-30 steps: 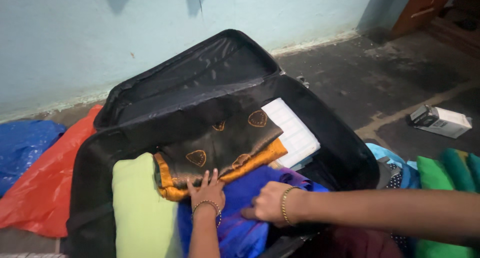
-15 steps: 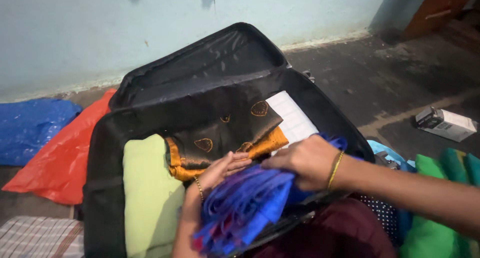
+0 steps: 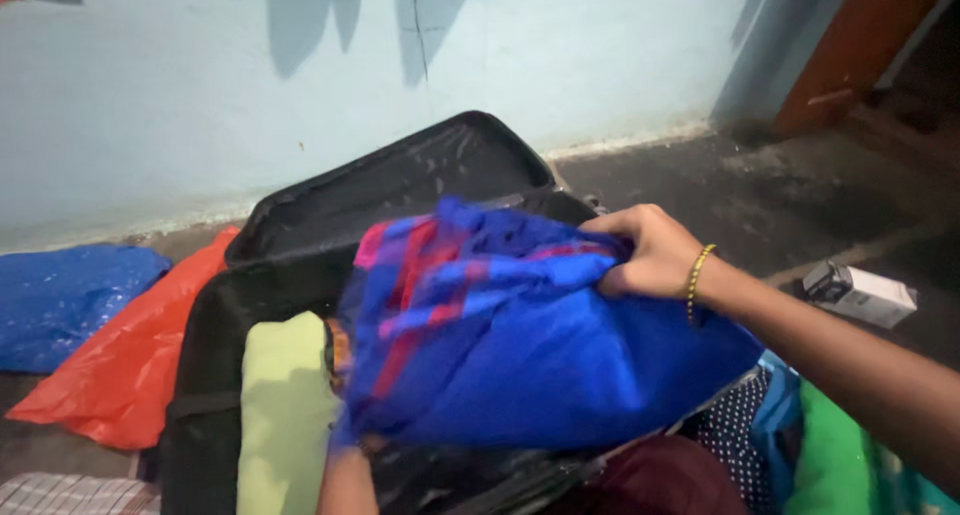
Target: The person packs folded fabrics and documents into an open suitcase. They place a pink patterned cloth, a maroon cloth, a green document, a blue document, a teal document, and a white folded cloth into the suitcase, then add a dark patterned fabric and a blue fabric, adjusting the items to fit.
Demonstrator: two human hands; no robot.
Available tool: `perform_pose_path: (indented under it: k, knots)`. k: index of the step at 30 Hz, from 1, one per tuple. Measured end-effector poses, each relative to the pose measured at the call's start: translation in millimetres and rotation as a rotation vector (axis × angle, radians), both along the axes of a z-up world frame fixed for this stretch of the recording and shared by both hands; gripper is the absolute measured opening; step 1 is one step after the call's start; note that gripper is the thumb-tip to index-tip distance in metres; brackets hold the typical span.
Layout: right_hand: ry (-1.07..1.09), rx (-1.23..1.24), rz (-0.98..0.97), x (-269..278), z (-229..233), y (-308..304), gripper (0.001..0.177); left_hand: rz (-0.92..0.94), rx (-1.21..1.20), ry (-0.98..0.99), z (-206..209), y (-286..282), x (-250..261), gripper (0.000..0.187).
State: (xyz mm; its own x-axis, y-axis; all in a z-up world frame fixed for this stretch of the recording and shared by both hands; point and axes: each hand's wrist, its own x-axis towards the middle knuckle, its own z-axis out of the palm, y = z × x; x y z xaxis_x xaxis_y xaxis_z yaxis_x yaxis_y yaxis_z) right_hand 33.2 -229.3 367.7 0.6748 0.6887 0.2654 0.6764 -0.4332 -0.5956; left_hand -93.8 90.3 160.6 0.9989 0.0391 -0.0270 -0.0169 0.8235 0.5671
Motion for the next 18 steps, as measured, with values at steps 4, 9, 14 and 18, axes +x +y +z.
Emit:
perform_pose_path:
  k: [4,9,14,18]
  knots:
    - [0.437,0.238,-0.254,54,-33,-18,0.044,-0.014,-0.161,0.228,-47,-3,-4,0.099]
    - [0.713,0.331,-0.442,99,-96,-21,0.031,0.025,-0.024,0.189,-71,-19,5,0.09]
    - [0.983,0.11,-0.504,95,-147,-11,0.05,0.047,0.372,0.424,-80,-26,14,0.071]
    - [1.113,0.034,-0.383,77,-172,-1,0.073,0.261,0.492,0.281,-95,-15,26,0.068]
